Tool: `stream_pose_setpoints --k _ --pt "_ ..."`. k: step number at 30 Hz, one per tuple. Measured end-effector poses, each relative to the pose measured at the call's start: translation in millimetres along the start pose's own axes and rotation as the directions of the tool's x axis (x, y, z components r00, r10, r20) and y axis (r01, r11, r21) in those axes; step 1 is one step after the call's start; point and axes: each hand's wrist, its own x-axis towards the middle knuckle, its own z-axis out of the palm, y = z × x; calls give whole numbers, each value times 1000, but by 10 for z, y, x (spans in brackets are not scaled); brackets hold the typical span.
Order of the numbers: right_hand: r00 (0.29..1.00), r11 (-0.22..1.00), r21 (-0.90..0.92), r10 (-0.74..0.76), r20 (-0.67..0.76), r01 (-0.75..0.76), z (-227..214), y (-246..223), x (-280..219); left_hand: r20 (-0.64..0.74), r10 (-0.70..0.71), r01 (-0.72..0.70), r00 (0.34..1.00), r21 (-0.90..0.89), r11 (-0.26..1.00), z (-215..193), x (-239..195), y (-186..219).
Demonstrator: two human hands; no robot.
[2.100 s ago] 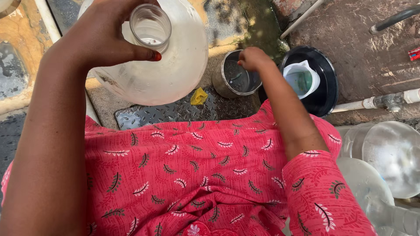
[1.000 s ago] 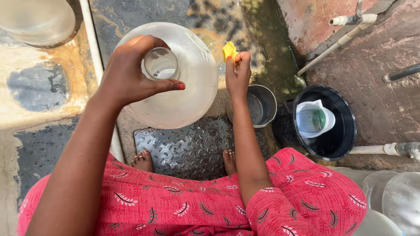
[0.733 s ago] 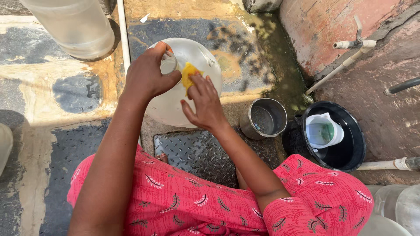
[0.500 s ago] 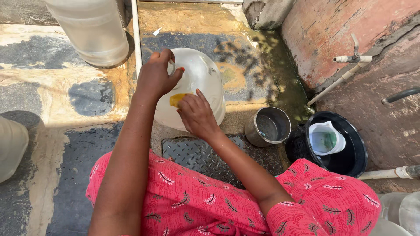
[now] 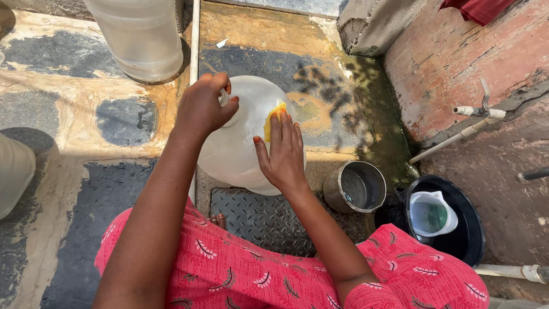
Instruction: The person uses a sponge to scrub the exterior of several large plastic water jugs.
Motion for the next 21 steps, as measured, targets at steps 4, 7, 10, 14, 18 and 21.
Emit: stream_pose_setpoints --k 4,7,10,14,18,21 --pt "998 960 271 -62 -27 67 -125 48 369 102 112 -106 988 -67 992 -129 26 -61" --pt "963 926 325 113 246 -192 -123 357 1034 131 173 -163 976 -80 983 -161 22 -37" --pt "827 873 330 135 546 -360 42 545 1591 111 180 -175 977 -51 983 -115 -12 -9" --pt "833 996 85 -73 549 31 175 355 1641 9 107 -107 994 6 994 -29 12 -38" --pt "898 951 -94 -242 367 294 -60 -102 863 -80 80 -79 994 12 997 22 42 -155" --pt "940 945 -68 -308 144 320 -194 -293 307 -86 70 -72 994 -28 997 -5 46 -269"
